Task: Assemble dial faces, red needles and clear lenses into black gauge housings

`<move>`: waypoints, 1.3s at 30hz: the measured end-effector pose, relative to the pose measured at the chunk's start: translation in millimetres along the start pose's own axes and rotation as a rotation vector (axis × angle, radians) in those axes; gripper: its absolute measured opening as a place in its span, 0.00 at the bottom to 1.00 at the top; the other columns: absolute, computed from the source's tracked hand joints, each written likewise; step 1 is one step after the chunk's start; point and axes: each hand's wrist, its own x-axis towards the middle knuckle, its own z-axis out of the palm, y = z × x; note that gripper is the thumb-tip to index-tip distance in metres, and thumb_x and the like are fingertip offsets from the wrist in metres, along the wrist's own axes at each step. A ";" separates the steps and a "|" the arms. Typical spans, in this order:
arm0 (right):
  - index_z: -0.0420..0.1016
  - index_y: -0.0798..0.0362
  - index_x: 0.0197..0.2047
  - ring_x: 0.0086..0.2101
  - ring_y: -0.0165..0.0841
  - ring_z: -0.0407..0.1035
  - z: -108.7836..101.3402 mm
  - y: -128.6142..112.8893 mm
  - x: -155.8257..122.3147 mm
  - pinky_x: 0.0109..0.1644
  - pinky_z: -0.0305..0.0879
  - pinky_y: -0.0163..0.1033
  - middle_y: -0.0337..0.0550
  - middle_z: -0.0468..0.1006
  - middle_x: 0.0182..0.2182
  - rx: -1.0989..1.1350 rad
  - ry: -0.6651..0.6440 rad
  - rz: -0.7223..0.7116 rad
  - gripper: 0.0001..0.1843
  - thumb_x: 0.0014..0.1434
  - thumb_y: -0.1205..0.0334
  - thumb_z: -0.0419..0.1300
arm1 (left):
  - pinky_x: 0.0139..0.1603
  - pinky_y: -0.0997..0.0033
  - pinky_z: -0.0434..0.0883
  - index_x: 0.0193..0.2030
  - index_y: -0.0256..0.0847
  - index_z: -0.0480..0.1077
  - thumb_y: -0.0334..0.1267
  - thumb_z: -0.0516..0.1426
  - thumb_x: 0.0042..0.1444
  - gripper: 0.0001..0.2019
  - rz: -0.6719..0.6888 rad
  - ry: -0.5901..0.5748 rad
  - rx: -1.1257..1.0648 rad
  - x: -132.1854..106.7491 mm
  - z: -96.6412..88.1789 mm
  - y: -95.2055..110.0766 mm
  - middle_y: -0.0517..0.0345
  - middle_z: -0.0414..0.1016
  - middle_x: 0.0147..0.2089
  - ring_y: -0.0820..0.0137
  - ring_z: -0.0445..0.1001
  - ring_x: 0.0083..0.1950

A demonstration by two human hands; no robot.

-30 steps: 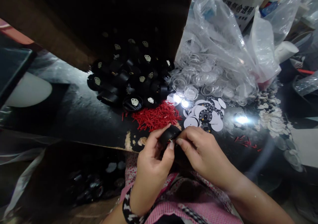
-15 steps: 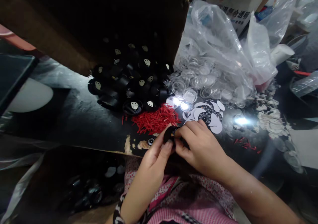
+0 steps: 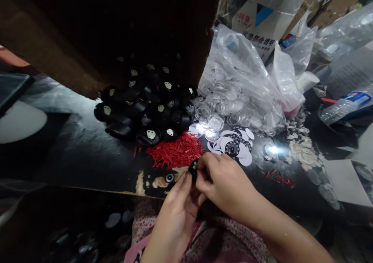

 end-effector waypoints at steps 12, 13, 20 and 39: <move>0.72 0.56 0.53 0.39 0.39 0.71 -9.3 89.0 64.6 0.44 0.66 0.47 0.56 0.74 0.48 -0.063 0.197 0.148 0.18 0.60 0.63 0.60 | 0.53 0.60 0.75 0.46 0.41 0.76 0.43 0.60 0.59 0.11 0.060 -0.144 0.029 14.8 -7.0 12.2 0.50 0.80 0.50 0.60 0.79 0.50; 0.71 0.56 0.55 0.40 0.40 0.71 -7.7 95.3 70.0 0.45 0.66 0.48 0.56 0.73 0.49 -0.087 0.188 0.134 0.20 0.59 0.65 0.60 | 0.52 0.60 0.75 0.45 0.40 0.76 0.43 0.60 0.59 0.12 0.040 -0.145 0.017 15.1 -5.3 13.2 0.49 0.80 0.49 0.60 0.80 0.49; 0.75 0.51 0.51 0.32 0.31 0.70 -10.3 56.9 30.3 0.41 0.69 0.41 0.40 0.75 0.34 0.462 0.158 0.062 0.14 0.62 0.66 0.57 | 0.52 0.63 0.76 0.46 0.38 0.75 0.44 0.57 0.61 0.13 -0.007 -0.157 -0.040 17.2 -6.5 16.4 0.46 0.78 0.52 0.60 0.78 0.52; 0.60 0.51 0.24 0.23 0.30 0.58 28.8 9.3 9.6 0.32 0.50 0.37 0.37 0.65 0.19 0.168 0.268 -0.005 0.26 0.71 0.54 0.38 | 0.55 0.64 0.72 0.52 0.41 0.74 0.42 0.61 0.57 0.17 0.312 -0.195 0.525 13.6 -5.5 -1.6 0.51 0.78 0.54 0.58 0.75 0.56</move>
